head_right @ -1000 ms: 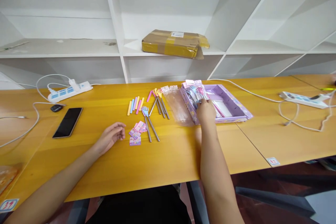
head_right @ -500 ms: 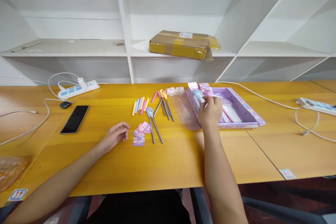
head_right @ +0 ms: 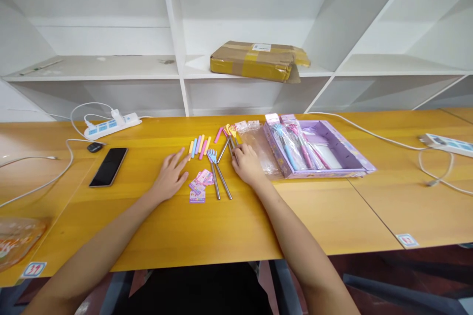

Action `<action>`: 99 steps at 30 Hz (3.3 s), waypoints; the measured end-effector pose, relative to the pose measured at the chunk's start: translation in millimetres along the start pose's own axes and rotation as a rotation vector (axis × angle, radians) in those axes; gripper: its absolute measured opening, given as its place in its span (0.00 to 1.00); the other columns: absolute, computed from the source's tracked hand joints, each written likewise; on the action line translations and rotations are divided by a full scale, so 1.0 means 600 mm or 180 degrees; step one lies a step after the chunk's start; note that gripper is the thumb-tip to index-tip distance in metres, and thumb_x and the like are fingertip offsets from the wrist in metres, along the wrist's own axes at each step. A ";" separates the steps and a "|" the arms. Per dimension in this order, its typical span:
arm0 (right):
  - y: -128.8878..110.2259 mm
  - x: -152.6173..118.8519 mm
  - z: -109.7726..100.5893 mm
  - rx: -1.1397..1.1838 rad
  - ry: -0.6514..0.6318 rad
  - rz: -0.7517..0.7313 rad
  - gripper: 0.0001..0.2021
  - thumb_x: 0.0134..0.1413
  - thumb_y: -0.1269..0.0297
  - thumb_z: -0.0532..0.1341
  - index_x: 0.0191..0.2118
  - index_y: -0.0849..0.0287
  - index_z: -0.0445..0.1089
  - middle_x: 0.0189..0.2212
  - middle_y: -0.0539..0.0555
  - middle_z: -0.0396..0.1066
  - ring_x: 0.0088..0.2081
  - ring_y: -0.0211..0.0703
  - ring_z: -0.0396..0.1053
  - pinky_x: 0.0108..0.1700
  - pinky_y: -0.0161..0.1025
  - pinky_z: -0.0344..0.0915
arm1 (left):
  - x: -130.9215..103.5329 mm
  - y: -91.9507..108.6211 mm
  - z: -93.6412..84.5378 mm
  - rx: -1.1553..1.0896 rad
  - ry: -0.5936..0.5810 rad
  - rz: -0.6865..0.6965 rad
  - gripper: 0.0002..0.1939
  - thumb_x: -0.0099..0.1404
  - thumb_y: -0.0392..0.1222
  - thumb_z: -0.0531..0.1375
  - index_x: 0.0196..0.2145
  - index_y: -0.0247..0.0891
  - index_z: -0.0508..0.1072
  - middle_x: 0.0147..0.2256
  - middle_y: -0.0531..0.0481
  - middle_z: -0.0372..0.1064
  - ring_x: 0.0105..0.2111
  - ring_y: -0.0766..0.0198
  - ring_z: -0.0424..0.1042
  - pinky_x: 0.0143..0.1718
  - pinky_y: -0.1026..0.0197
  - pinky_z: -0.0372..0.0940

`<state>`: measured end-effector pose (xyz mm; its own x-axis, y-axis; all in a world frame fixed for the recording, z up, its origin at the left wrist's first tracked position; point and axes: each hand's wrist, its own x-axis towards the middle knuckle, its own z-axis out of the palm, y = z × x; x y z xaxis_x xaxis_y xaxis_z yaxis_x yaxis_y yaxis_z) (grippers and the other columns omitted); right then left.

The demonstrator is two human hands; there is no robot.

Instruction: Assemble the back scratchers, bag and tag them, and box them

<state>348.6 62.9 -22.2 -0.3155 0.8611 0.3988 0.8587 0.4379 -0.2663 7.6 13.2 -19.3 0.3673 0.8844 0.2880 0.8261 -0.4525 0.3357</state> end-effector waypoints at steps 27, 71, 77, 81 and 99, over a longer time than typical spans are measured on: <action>0.011 0.012 0.025 -0.0227 0.0021 0.0956 0.18 0.59 0.70 0.59 0.55 0.65 0.69 0.44 0.64 0.75 0.37 0.50 0.72 0.40 0.41 0.65 | 0.010 -0.039 0.004 0.0146 0.0385 -0.0510 0.08 0.72 0.35 0.55 0.43 0.38 0.74 0.44 0.37 0.73 0.50 0.42 0.69 0.55 0.42 0.66; -0.097 -0.022 0.013 0.4785 -0.0817 0.0529 0.20 0.69 0.45 0.63 0.41 0.59 0.77 0.24 0.51 0.75 0.24 0.38 0.66 0.28 0.36 0.62 | -0.050 0.021 -0.015 -0.1067 -0.0263 0.0199 0.18 0.82 0.44 0.49 0.60 0.42 0.72 0.48 0.45 0.72 0.45 0.58 0.74 0.49 0.56 0.68; -0.095 -0.026 0.016 0.4628 -0.0954 0.0329 0.20 0.71 0.45 0.62 0.43 0.59 0.78 0.27 0.53 0.76 0.27 0.41 0.70 0.31 0.38 0.66 | -0.052 0.022 -0.013 -0.1186 -0.0113 0.0257 0.19 0.80 0.42 0.51 0.63 0.44 0.71 0.47 0.46 0.74 0.41 0.60 0.74 0.47 0.58 0.69; -0.099 -0.029 0.015 0.4740 -0.0999 0.0375 0.20 0.70 0.45 0.62 0.41 0.59 0.78 0.26 0.51 0.75 0.26 0.39 0.68 0.30 0.37 0.64 | -0.054 0.022 -0.012 -0.1278 -0.0104 0.0302 0.21 0.80 0.42 0.51 0.65 0.47 0.71 0.46 0.47 0.75 0.40 0.61 0.74 0.47 0.58 0.69; -0.118 -0.033 0.040 0.4863 -0.1077 0.0649 0.23 0.68 0.41 0.63 0.36 0.59 0.77 0.18 0.45 0.63 0.20 0.35 0.58 0.25 0.35 0.55 | -0.049 0.026 -0.010 -0.1691 -0.0331 0.0115 0.19 0.77 0.43 0.55 0.60 0.45 0.78 0.56 0.46 0.80 0.53 0.53 0.79 0.58 0.52 0.70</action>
<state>284.3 21.0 -32.0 -0.5016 0.8597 0.0963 -0.2396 -0.0311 -0.9704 7.2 -21.0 -16.9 0.4540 0.8617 0.2267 0.4924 -0.4547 0.7422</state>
